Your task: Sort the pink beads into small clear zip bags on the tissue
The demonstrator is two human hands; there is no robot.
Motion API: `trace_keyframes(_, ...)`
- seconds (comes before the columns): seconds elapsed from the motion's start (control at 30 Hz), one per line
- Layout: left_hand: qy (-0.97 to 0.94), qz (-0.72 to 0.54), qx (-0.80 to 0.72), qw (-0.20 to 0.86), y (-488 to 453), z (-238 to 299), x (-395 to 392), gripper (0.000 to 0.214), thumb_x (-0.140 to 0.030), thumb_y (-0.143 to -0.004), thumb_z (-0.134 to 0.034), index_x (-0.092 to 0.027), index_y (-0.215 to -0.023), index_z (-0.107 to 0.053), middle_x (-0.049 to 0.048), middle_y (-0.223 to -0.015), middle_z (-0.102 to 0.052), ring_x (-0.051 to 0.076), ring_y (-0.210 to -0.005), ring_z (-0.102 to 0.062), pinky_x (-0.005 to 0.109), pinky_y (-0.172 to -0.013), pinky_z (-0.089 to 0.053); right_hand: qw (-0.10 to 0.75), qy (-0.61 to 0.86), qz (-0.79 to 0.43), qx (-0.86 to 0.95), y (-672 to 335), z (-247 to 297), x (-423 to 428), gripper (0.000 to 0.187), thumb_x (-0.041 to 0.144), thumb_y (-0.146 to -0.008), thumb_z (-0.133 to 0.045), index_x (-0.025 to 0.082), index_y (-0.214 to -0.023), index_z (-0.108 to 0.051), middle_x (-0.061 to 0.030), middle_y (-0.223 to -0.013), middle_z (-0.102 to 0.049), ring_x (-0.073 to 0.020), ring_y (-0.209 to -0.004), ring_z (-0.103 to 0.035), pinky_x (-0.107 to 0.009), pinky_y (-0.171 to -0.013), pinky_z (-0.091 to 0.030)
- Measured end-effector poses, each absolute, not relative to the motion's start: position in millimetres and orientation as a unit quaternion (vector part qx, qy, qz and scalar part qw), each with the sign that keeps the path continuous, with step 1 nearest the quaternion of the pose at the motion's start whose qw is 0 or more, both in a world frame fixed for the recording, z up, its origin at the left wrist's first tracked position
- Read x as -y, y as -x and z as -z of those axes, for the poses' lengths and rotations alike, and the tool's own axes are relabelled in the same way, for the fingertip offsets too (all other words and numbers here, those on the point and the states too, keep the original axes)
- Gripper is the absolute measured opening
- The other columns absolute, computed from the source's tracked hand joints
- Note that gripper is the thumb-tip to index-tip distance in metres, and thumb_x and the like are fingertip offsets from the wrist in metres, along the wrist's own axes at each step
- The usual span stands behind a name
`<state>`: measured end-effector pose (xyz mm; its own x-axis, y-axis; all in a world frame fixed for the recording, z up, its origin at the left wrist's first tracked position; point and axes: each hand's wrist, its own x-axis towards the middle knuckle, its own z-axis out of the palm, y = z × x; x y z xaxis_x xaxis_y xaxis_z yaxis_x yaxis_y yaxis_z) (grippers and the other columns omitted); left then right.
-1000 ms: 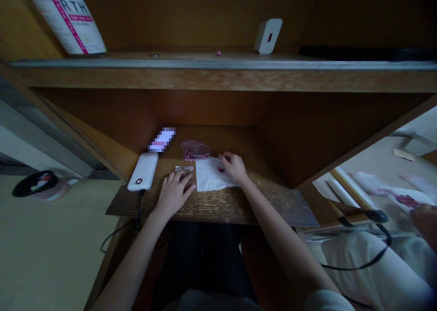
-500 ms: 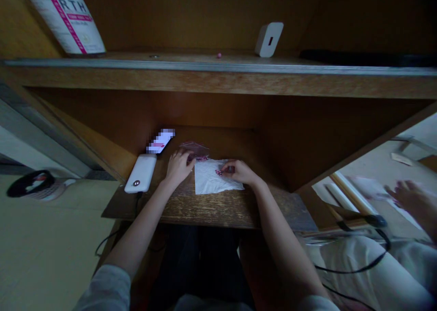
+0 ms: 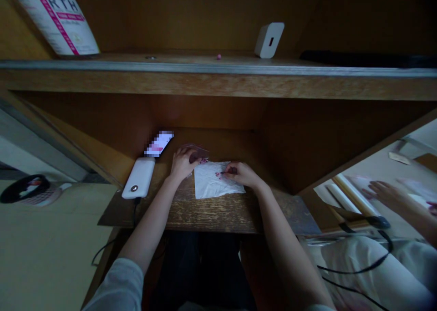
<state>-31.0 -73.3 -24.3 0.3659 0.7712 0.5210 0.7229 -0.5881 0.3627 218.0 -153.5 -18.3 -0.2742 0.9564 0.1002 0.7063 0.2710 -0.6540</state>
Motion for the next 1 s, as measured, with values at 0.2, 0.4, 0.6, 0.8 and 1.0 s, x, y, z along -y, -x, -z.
trace_keyframes(0.2,-0.841,-0.321,-0.431,0.056,36,29,72,0.04,-0.053,-0.073,-0.067,-0.023,-0.1,-0.067,0.0089,-0.118,-0.064,0.031,-0.116,-0.052,0.047,-0.096,-0.039,0.243,0.542,-0.313,0.742,-222,15,159,0.015,0.031,-0.075,-0.066,0.016,-0.079,-0.066,-0.0017,-0.073,-0.065,-0.0127,-0.063,-0.055,-0.023,-0.056,-0.037)
trace_keyframes(0.4,-0.854,-0.297,-0.424,0.047,35,30,73,0.026,-0.042,-0.078,-0.066,-0.023,-0.096,-0.07,0.0073,-0.11,-0.068,0.03,-0.109,-0.056,0.046,-0.093,-0.041,0.229,0.519,-0.334,0.753,-222,15,160,0.01,0.02,-0.073,-0.063,0.016,-0.079,-0.069,-0.003,-0.079,-0.068,-0.0141,-0.07,-0.058,-0.024,-0.063,-0.041)
trace_keyframes(0.6,-0.86,-0.295,-0.415,0.045,33,24,77,0.019,-0.032,-0.086,-0.057,-0.022,-0.094,-0.071,0.0059,-0.103,-0.07,0.026,-0.103,-0.058,0.045,-0.092,-0.042,0.248,0.52,-0.318,0.753,-215,16,161,0.01,0.016,-0.073,-0.061,0.017,-0.081,-0.067,-0.0028,-0.079,-0.068,-0.0134,-0.069,-0.058,-0.024,-0.062,-0.043)
trace_keyframes(0.8,-0.846,-0.319,-0.424,0.059,33,25,74,0.017,-0.029,-0.087,-0.056,-0.022,-0.092,-0.071,0.0051,-0.105,-0.07,0.025,-0.105,-0.059,0.044,-0.095,-0.043,0.29,0.502,-0.334,0.743,-207,11,164,0.016,0.023,-0.075,-0.064,0.016,-0.09,-0.066,-0.0043,-0.082,-0.067,-0.0143,-0.071,-0.06,-0.025,-0.065,-0.045)
trace_keyframes(1.0,-0.814,-0.407,-0.403,0.097,33,23,73,0.015,-0.023,-0.086,-0.056,-0.024,-0.091,-0.07,0.0032,-0.11,-0.069,0.022,-0.113,-0.056,0.043,-0.101,-0.041,0.322,0.515,-0.277,0.745,-207,11,164,0.014,0.025,-0.077,-0.063,0.018,-0.089,-0.067,-0.003,-0.08,-0.067,-0.0135,-0.066,-0.056,-0.024,-0.061,-0.042)
